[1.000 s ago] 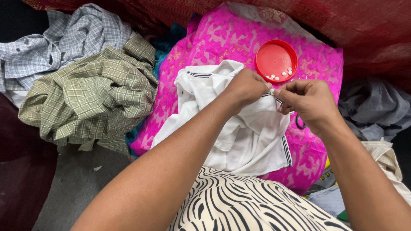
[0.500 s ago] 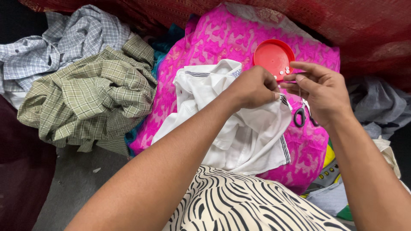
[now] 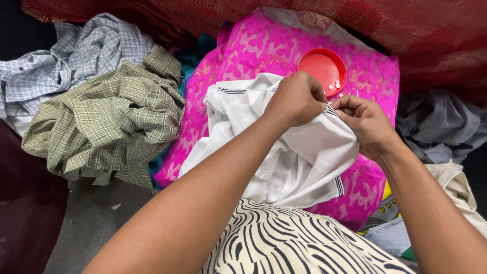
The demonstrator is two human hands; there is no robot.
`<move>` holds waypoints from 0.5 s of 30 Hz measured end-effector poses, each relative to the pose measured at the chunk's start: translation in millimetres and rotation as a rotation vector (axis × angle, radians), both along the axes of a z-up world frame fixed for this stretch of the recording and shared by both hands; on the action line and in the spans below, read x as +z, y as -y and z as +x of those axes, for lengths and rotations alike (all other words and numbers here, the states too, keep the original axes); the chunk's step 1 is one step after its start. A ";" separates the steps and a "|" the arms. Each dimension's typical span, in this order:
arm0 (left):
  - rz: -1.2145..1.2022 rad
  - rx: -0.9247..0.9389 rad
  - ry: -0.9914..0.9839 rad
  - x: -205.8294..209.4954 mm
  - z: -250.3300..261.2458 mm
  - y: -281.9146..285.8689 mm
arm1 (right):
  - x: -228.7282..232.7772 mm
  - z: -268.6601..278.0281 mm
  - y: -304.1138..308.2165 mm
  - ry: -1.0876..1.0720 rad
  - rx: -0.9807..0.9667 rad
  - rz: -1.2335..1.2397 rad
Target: The person sits on the floor and hand-sews white buttons onto a white shirt using a needle and thread. They thread the needle, pull the thread through, position buttons from a red lid onto the shirt placket, and stitch them in place, working on the shirt resting on a pink cushion.
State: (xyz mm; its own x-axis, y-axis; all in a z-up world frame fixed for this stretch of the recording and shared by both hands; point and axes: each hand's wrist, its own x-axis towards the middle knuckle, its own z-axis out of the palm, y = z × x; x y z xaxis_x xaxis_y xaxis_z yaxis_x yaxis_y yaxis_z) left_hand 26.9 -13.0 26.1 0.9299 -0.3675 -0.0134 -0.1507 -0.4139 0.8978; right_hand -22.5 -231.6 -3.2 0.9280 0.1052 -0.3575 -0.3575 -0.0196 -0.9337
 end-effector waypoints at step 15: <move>-0.014 -0.017 -0.064 -0.5 1.3 4.6 | 5.5 -11.9 -8.2 -0.007 -0.011 0.143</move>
